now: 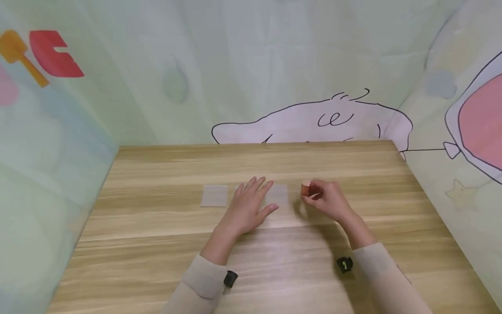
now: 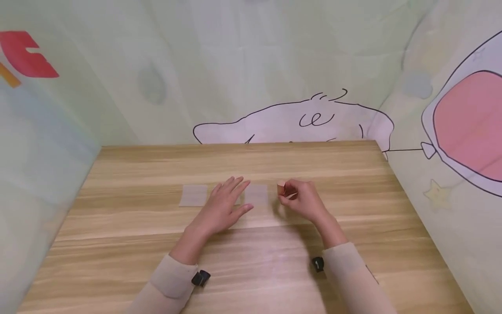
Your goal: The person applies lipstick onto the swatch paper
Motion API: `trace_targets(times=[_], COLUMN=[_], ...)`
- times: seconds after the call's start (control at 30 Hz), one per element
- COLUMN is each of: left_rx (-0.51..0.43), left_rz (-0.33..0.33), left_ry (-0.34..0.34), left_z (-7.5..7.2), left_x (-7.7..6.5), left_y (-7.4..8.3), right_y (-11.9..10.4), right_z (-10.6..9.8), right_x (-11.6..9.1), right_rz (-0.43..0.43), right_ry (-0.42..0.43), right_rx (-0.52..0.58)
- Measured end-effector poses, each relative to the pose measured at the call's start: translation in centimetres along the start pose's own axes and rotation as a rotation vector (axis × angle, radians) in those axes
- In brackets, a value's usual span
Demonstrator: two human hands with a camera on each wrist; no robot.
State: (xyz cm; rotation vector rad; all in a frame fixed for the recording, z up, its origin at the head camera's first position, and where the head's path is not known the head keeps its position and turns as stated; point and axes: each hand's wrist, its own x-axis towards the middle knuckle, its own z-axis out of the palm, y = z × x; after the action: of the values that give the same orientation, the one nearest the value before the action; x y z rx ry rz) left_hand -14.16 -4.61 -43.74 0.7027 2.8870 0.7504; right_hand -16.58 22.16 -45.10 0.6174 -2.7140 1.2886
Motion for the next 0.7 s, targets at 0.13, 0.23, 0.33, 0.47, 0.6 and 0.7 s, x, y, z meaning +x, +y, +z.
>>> trace_targets(times=[0.13, 0.23, 0.33, 0.47, 0.6, 0.7], left_rx=[-0.007, -0.018, -0.019, -0.020, -0.020, -0.011], left_rz=[-0.001, 0.009, 0.013, 0.019, 0.026, 0.035], left_ry=[0.002, 0.010, 0.027, 0.048, 0.066, 0.086], left_z=[-0.1, -0.1, -0.2, -0.7, -1.2, -1.7], left_x=[-0.6, -1.0, -1.1, -1.0, -1.1, -1.0], left_y=[0.1, 0.2, 0.3, 0.3, 0.2, 0.1], right_y=[-0.2, -0.3, -0.5, -0.8, -1.1, -1.4], right_z=[0.3, 0.5, 0.5, 0.6, 0.8, 1.0], right_x=[-0.4, -0.9, -1.0, -0.7, -0.1, 0.5], right_rz=[0.002, -0.006, -0.035, -0.080, -0.107, -0.127], right_ry=[0.001, 0.010, 0.035, 0.062, 0.050, 0.041], right_rx=[-0.015, -0.022, -0.031, -0.038, -0.026, -0.026])
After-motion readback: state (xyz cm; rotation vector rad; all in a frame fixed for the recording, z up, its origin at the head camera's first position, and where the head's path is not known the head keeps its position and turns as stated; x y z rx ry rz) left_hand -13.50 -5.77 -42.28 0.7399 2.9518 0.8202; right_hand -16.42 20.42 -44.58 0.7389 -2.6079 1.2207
